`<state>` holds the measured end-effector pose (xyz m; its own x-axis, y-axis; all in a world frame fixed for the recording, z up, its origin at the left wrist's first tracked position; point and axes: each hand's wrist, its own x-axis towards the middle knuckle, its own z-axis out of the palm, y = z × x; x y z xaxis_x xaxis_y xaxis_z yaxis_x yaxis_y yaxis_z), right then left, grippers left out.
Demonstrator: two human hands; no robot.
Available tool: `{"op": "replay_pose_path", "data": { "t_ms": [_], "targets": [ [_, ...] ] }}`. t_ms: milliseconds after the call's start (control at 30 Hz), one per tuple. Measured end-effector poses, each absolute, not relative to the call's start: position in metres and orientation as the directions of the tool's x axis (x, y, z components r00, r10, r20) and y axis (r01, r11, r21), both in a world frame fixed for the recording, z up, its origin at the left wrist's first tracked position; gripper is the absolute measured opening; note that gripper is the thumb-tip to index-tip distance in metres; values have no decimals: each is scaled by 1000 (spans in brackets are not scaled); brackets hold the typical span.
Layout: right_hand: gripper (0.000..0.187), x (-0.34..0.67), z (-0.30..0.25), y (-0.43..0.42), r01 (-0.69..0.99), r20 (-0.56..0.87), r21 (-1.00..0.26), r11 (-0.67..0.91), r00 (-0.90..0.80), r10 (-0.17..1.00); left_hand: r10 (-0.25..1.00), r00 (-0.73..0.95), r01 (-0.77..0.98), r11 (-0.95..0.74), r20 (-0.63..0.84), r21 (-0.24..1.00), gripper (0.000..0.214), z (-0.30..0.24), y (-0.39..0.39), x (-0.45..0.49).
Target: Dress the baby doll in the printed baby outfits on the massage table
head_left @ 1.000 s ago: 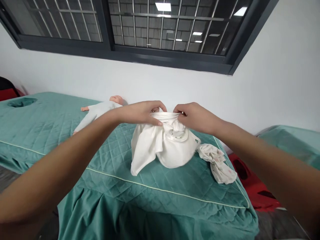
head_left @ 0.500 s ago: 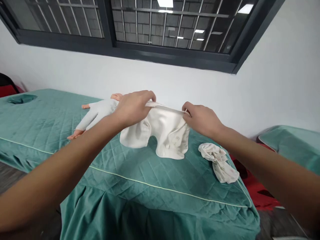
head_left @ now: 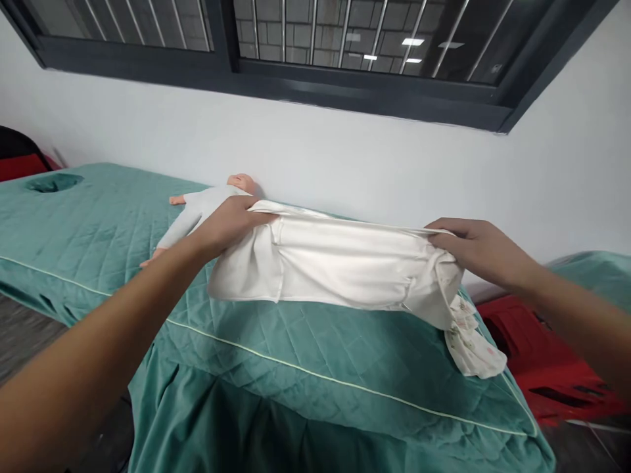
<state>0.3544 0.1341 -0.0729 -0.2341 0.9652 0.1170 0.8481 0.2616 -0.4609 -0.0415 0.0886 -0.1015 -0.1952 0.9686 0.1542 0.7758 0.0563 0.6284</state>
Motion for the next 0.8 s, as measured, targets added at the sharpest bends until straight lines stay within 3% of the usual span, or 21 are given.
{"op": "replay_pose_path", "data": {
  "t_ms": [67, 133, 233, 333, 400, 467, 567, 667, 800],
  "targets": [
    [24, 355, -79, 147, 879, 18, -426, 215, -230, 973, 991, -117, 816, 61, 60, 575, 45, -109, 101, -45],
    [26, 351, -94, 164, 936, -18, -293, 197, -212, 977, 996, -77, 909, 54, 40, 414, 50, -124, 116, -43],
    [35, 329, -132, 179, 982, -4, 31, 186, -186, 983, 970, -154, 986, 139, 188, 94, 51, -162, 132, -26],
    [42, 286, -182, 170, 952, 86, 182, 247, -265, 960, 954, -11, 1000, 15, 300, -10, 35, -207, 133, 9],
    [45, 252, -216, 153, 925, 105, 152, 347, -364, 925, 967, 87, 991, -109, 241, 79, 30, -235, 129, 34],
    [50, 223, -245, 139, 901, 103, -10, 433, -430, 897, 984, 94, 973, -123, 148, 198, 31, -257, 127, 54],
    [57, 200, -274, 137, 953, 67, -139, 271, -264, 962, 994, 38, 965, -64, 106, 256, 34, -277, 134, 66],
    [61, 203, -284, 156, 984, 43, -149, 99, -93, 995, 988, -111, 964, 80, 110, 254, 42, -283, 150, 64],
    [65, 215, -282, 180, 984, -12, -179, -8, 6, 1000, 957, -283, 923, 254, 65, 289, 44, -281, 170, 60]
  ]
}}
